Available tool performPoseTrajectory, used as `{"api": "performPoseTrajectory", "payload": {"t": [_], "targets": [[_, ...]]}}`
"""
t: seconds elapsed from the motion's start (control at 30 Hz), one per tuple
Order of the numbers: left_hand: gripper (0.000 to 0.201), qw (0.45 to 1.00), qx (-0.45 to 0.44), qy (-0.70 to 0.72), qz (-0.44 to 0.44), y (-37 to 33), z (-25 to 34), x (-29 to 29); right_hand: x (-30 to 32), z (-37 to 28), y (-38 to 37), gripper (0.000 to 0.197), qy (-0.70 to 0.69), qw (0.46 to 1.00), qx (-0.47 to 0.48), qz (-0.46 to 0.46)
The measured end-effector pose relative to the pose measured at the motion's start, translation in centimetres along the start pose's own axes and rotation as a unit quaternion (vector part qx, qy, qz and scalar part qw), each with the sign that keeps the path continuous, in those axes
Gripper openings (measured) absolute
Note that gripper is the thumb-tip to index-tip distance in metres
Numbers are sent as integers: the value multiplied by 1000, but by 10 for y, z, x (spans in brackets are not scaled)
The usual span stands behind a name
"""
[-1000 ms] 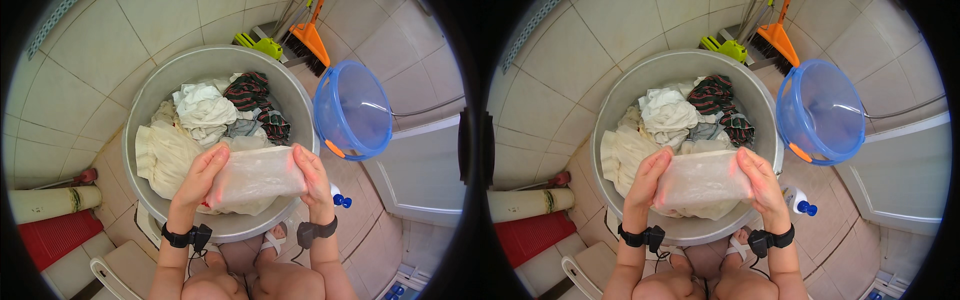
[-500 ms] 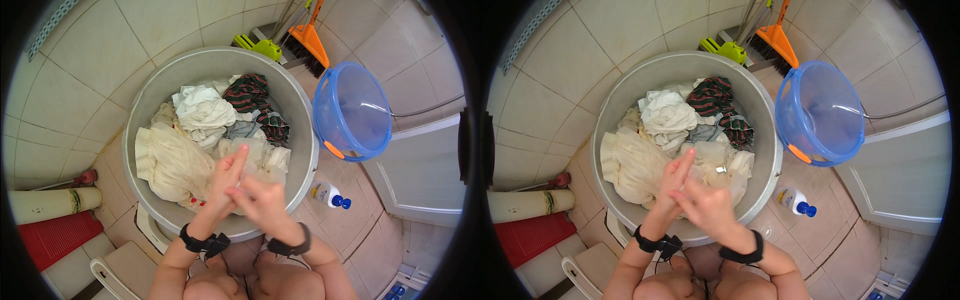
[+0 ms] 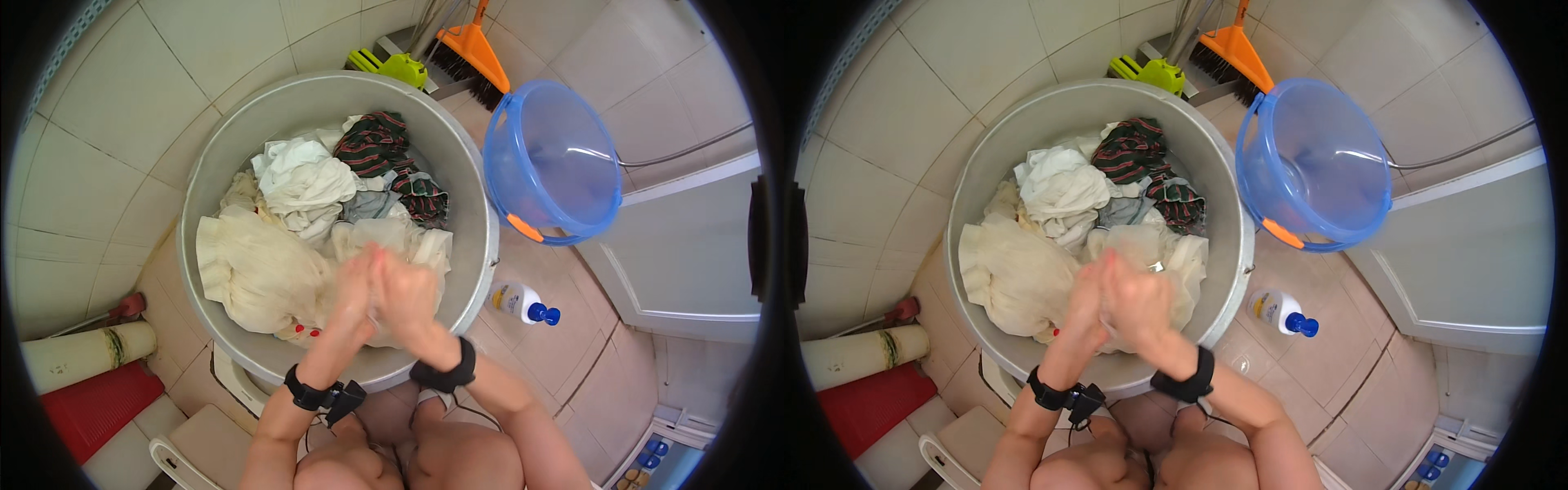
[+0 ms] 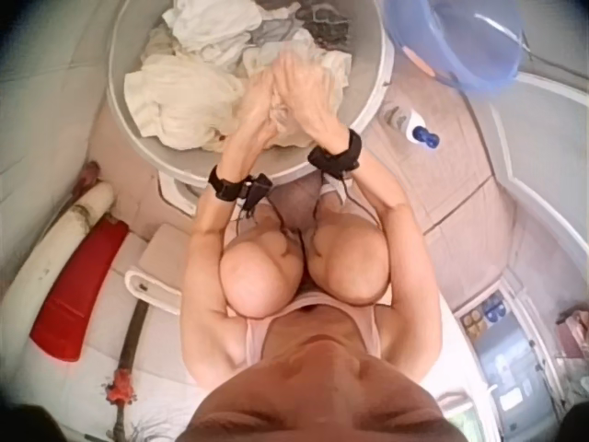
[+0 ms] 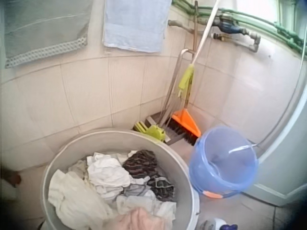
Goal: The person holds and rubs a white mesh fabric bag by hand inside a large gray basin containing soapy water and clothes, turning it over to check different sides before lifting it up out of the basin.
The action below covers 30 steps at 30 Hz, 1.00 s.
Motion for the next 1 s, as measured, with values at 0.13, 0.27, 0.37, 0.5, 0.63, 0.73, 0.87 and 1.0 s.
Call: {"api": "performPoseTrajectory", "payload": {"t": [0.13,0.27,0.37,0.5,0.63,0.73,0.87,1.0], "targets": [[26,1000,9,-7,-10,-4,-2,5,4,-12,4,24,63,996,53,29],[29,989,46,-134,45,10,5,-13,-16,91,-20,16,-145,974,-137,-109],[29,974,-45,-220,-3,7,52,-9,-15,67,-4,20,-335,901,-121,-248],[22,943,17,-326,-67,22,72,-15,-4,50,19,24,-395,829,-110,-381],[11,895,99,-384,-205,29,53,-20,18,66,15,28,-574,755,-128,-289],[12,874,116,-374,-289,37,44,-28,26,62,6,28,-604,749,-125,-240],[15,898,-24,-342,-274,37,66,-35,31,68,2,27,-588,765,-178,-193],[20,922,-54,-325,-205,33,74,-31,31,71,2,25,-570,781,-197,-161]]}}
Point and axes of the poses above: each hand's wrist, its own y-axis away from the middle knuckle, its own x-axis out of the back of the hand, z = x × y, the point moved 10 cm from there along -y, towards the middle knuckle, and after that the axes turned 9 degrees about -z, right-handed, at the moved point
